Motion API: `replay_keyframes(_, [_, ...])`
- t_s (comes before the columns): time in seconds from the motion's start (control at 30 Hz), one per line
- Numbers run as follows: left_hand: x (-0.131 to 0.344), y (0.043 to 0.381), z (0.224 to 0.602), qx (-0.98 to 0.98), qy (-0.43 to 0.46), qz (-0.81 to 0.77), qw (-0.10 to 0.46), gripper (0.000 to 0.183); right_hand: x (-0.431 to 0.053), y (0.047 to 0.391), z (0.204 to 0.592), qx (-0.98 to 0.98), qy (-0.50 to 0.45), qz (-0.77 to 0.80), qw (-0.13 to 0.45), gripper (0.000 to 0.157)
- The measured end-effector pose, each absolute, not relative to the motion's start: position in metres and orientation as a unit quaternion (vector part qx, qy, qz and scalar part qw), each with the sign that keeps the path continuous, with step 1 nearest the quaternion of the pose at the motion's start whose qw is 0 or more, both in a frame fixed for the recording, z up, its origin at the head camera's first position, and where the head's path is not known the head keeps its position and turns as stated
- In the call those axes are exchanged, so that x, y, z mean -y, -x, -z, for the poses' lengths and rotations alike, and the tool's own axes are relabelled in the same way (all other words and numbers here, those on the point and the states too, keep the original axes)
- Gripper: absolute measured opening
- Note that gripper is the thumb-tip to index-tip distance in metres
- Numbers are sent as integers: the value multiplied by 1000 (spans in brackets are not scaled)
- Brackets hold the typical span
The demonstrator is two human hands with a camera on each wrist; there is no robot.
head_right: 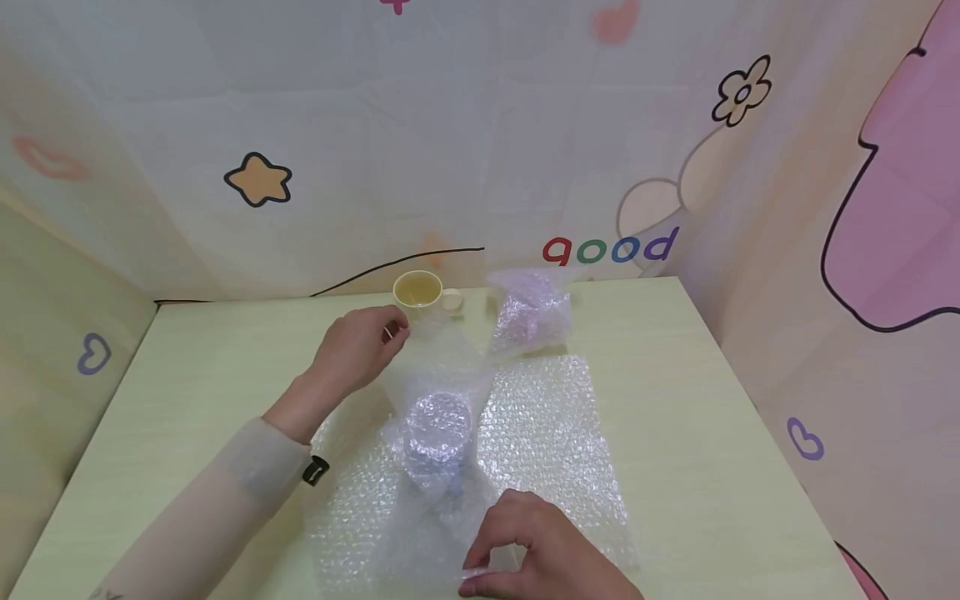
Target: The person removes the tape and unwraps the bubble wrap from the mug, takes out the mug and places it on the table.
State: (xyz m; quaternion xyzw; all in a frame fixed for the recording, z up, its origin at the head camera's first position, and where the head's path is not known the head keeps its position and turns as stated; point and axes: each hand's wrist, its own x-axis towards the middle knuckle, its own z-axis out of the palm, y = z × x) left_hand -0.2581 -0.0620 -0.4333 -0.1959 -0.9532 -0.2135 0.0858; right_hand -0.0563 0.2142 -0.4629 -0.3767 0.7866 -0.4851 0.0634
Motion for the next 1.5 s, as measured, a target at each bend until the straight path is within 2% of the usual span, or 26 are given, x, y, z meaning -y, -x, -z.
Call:
replay_keyframes(0.1, [61,258,434,954,190,203,112,10,-216,57,463,-785,403,466,64,16])
replay_keyframes(0.23, [57,254,435,947,214,204,125,9,-218,59,462,-784,397,463,117,21])
replay_keyframes(0.33, [53,252,436,941,240,208,113,13,-217,59,458,-788,355,469,182,24])
replay_keyframes(0.5, [48,251,440,940,266,200,67,28,-213,57,454,-801,319,453,225,18])
replay_keyframes(0.6, [46,252,442,938,286,194,33,35,-209,57,457,-808,340,437,200,16])
replay_keyframes(0.73, [45,254,446,935,298,194,-5,37,-204,60,464,-810,405,405,125,11])
replay_keyframes(0.83, [46,255,450,934,291,203,-38,39,-203,61,467,-807,432,391,96,9])
replay_keyframes(1.13, [47,257,458,924,284,233,-104,45,-201,62,468,-809,387,392,207,14])
replay_keyframes(1.3, [48,259,462,920,278,249,-122,48,-201,63,474,-806,399,372,229,21])
replay_keyframes(1.5, [47,261,468,922,266,250,-133,52,-203,64,478,-804,412,371,213,24])
